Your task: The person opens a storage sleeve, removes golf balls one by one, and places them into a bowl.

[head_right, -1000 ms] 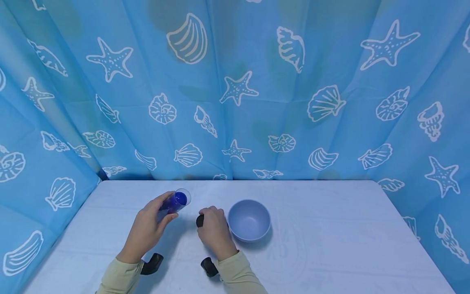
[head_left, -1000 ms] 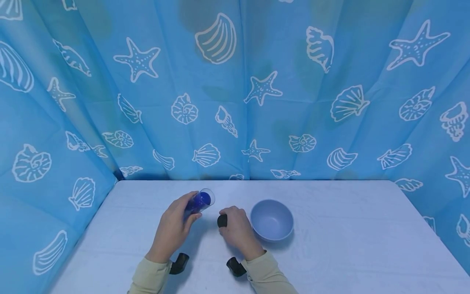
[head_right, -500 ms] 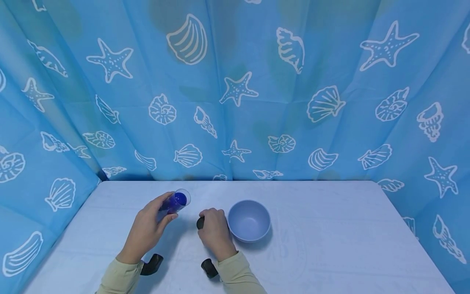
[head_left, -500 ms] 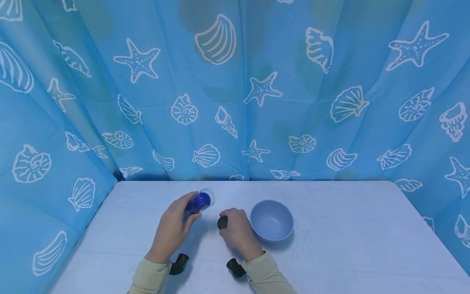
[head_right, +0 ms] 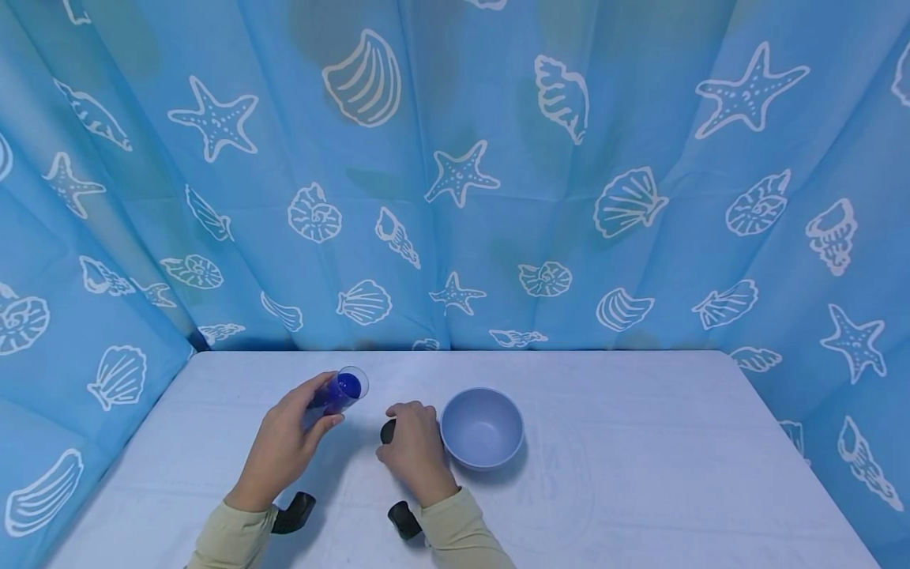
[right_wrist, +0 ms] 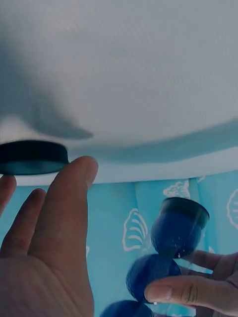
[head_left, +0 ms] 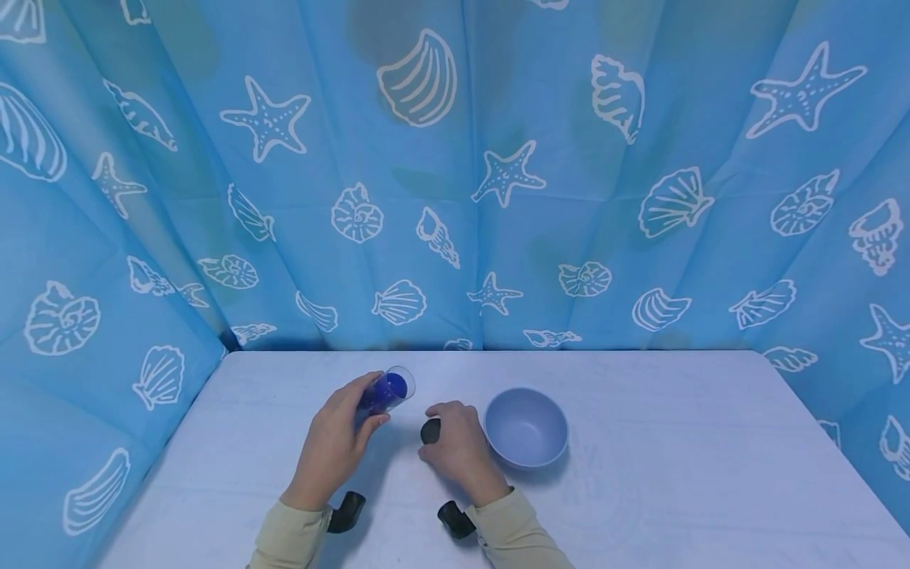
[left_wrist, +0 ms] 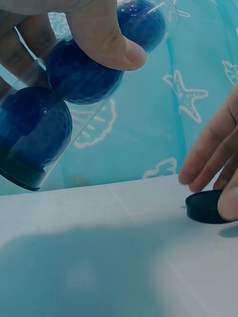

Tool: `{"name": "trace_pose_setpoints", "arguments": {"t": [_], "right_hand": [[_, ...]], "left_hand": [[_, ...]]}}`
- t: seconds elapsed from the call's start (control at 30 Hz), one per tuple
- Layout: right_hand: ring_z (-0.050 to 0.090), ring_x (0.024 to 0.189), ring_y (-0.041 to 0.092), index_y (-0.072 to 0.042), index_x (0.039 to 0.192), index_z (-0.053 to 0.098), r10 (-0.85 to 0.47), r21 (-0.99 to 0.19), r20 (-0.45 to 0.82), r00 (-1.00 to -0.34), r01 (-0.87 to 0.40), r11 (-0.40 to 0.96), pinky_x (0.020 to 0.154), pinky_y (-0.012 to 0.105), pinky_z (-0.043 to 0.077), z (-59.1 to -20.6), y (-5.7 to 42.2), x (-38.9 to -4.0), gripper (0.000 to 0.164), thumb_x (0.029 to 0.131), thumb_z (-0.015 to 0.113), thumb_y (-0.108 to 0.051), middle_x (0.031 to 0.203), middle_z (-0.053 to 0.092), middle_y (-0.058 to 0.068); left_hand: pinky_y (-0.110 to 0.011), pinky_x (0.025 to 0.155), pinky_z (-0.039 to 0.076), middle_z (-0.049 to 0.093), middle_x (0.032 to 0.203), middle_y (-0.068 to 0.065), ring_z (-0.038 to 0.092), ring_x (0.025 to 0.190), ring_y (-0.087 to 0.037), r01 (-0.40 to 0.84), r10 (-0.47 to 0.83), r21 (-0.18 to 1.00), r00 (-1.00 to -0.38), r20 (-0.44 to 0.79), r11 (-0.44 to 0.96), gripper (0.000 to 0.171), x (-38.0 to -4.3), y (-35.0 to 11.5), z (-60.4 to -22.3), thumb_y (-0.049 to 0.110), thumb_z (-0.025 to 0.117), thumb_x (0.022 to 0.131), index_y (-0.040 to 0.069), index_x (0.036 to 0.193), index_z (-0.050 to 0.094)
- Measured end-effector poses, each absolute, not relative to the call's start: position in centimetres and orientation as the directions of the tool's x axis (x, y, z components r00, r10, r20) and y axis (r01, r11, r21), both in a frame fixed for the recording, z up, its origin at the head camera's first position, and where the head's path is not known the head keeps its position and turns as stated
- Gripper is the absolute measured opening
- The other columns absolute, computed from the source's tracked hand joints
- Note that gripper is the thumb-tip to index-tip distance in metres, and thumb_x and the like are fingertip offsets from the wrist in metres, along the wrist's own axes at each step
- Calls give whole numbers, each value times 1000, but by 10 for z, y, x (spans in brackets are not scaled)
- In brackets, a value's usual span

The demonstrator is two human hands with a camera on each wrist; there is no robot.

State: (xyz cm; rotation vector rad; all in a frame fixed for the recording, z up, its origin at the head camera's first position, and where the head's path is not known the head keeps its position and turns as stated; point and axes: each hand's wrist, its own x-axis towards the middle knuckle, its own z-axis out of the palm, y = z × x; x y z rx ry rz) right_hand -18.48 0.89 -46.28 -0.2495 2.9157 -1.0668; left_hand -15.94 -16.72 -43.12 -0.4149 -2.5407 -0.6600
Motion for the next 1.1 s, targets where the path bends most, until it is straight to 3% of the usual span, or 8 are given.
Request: {"name": "trace_pose_setpoints", "arguments": {"t": [0.3, 0.57, 0.8, 1.1], "right_hand": [[49, 114, 29, -9, 115, 63, -165, -675, 146, -975, -221, 704, 97, 44, 40, -452, 9, -182, 39, 80, 72, -23, 117, 58, 10], [57, 101, 20, -13, 121, 58, -106, -736, 191, -976, -214, 643, 83, 35, 49, -439, 9, -177, 35, 89, 61, -28, 115, 61, 4], [60, 88, 15, -11, 120, 59, -63, -793, 302, -951, -288, 536, 73, 27, 51, -430, 10, -176, 32, 90, 60, -23, 106, 64, 3], [59, 91, 9, -15, 122, 57, -43, -822, 311, -950, -291, 489, 76, 24, 52, -424, 10, -173, 34, 92, 57, -33, 108, 63, -1]], "left_hand": [[-47, 92, 46, 56, 125, -11, 54, 113, -28, 440, 187, 348, -801, 569, 828, 59, -161, -169, -433, 21, 72, 81, 12, 133, 45], [-46, 93, 45, 56, 125, -9, 54, 113, -26, 399, 159, 362, -826, 541, 842, 61, -161, -168, -433, 20, 73, 80, 15, 133, 45], [-47, 95, 43, 55, 127, -9, 53, 115, -26, 375, 146, 372, -844, 517, 849, 60, -159, -167, -431, 20, 72, 81, 16, 133, 44], [-47, 95, 43, 54, 127, -9, 52, 116, -26, 380, 150, 377, -845, 514, 845, 59, -160, -166, -432, 20, 72, 81, 16, 133, 44]]}}
